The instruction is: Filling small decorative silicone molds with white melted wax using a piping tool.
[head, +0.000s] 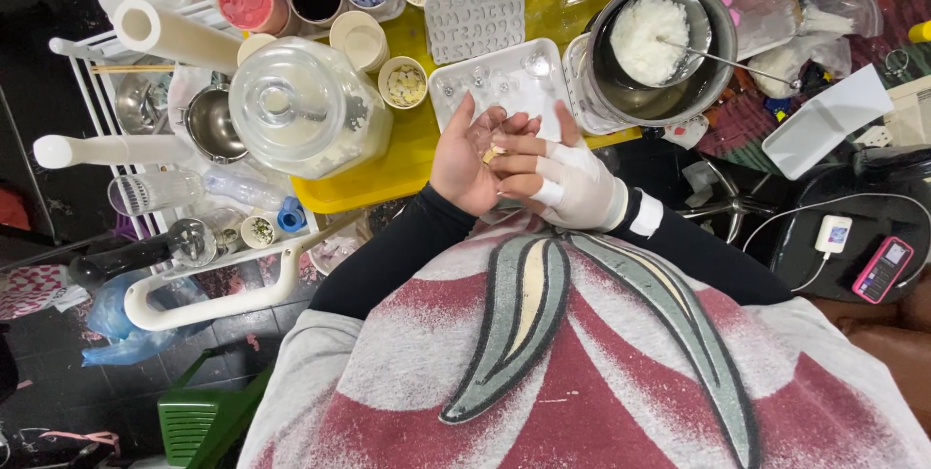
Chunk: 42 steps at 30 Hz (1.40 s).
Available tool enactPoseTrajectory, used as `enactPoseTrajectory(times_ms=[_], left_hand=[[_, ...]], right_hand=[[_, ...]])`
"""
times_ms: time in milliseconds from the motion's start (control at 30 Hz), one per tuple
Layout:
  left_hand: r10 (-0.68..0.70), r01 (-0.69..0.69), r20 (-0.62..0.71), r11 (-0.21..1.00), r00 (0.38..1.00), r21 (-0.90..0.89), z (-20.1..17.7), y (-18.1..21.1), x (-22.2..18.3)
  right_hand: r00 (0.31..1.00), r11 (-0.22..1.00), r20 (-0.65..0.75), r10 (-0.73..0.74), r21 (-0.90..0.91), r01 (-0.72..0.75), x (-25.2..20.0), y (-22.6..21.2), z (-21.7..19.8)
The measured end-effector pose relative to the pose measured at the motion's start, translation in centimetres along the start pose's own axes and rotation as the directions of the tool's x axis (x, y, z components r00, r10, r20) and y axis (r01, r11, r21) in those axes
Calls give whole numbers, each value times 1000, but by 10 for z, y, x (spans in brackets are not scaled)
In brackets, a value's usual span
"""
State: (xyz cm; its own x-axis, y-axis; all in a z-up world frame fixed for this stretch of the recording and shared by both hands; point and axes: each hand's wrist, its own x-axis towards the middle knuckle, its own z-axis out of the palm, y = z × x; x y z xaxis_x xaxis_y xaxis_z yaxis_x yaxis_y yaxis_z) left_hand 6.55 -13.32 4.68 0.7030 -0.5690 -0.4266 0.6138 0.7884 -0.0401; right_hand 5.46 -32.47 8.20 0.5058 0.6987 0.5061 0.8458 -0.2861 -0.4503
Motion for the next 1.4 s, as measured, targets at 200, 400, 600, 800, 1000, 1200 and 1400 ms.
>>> enactPoseTrajectory(times_ms=[200,400,600,800,1000,1200,1400], left_hand=[[72,-65,-123,996,990,57,2,-5,-6],[92,-67,-129,981,987,182,-7,-7,-7],[180,-221,140,898,974,380,-8,-18,-16],[215,-224,90,758,972,612,14,-15,-35],[115,-149,96,776,989,613,16,-7,-45],[84,-137,119,806,989,576,23,-6,-48],[90,-132,99,797,991,590,23,-5,-47]], right_hand=[[994,997,-93,65,-39,-69,-3,-5,1],[871,916,-292,394,206,-345,9,-17,-19],[939,960,-210,274,0,-280,30,-26,-38],[972,955,-216,97,-256,-152,32,-27,-42],[989,812,-147,8,-576,-92,18,-17,-51],[992,799,-125,28,-593,-98,10,-11,-46],[996,795,-72,60,-599,-91,8,-5,-47]])
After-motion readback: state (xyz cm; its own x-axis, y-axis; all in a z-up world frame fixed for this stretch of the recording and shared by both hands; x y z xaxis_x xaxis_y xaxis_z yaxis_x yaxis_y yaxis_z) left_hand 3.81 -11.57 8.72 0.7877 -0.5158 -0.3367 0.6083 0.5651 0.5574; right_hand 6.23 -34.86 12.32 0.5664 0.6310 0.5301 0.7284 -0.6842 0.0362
